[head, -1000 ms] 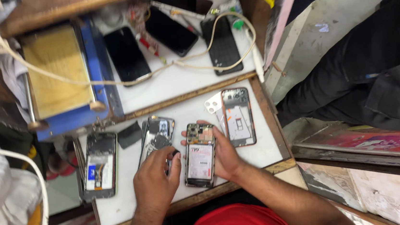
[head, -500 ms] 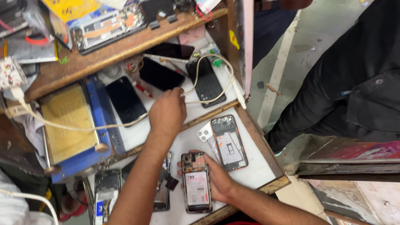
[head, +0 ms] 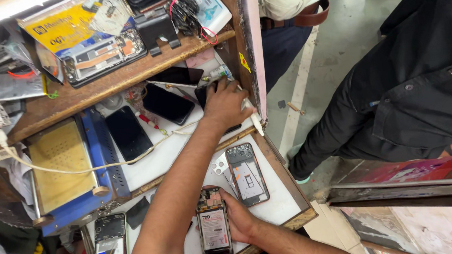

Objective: The person disassembles and reassembles multiple smartphones on a workbench. They use a red-handled screwdriver to remove screws, separate back covers, and handle internal components such as batteries and circuit boards. The person also uses a metal pry tool to separate parts and connects a charging cable to one device. Several phones are handled one at a time, with components being placed on the table during the process.

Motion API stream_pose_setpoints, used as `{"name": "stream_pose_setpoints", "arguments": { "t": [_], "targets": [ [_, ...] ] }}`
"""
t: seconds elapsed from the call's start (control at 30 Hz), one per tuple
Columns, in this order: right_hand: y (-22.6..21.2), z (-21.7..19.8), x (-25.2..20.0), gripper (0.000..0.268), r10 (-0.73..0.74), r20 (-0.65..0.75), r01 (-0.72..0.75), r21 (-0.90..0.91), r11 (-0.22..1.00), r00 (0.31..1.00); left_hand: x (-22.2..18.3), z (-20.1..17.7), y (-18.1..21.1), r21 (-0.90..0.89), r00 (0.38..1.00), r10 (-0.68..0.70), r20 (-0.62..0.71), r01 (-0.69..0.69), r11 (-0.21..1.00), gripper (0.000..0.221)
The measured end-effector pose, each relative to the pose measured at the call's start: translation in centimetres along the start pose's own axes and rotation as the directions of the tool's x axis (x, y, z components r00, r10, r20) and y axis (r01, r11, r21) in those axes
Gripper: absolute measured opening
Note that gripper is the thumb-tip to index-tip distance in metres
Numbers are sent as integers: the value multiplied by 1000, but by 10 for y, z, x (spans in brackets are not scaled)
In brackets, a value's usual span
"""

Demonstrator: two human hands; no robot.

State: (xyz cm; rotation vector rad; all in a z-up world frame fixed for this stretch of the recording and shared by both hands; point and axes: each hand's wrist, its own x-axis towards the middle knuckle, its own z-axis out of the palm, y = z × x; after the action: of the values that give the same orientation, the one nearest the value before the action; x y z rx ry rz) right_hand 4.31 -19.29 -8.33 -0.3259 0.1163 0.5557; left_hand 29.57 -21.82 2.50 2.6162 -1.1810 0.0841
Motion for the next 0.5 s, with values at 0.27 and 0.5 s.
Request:
{"name": "stream_pose_setpoints", "arguments": {
  "t": [0.27,0.5],
  "targets": [
    [-2,11,-4,51,21,-171,-16,30,999,985,3,39,-27,221,945,-39,-324,116,968,28],
    [0,-2,1,56,29,-124,-28,6,1000,992,6,30,8,-26,931,-278,-237,280,960,65]
  ]
}}
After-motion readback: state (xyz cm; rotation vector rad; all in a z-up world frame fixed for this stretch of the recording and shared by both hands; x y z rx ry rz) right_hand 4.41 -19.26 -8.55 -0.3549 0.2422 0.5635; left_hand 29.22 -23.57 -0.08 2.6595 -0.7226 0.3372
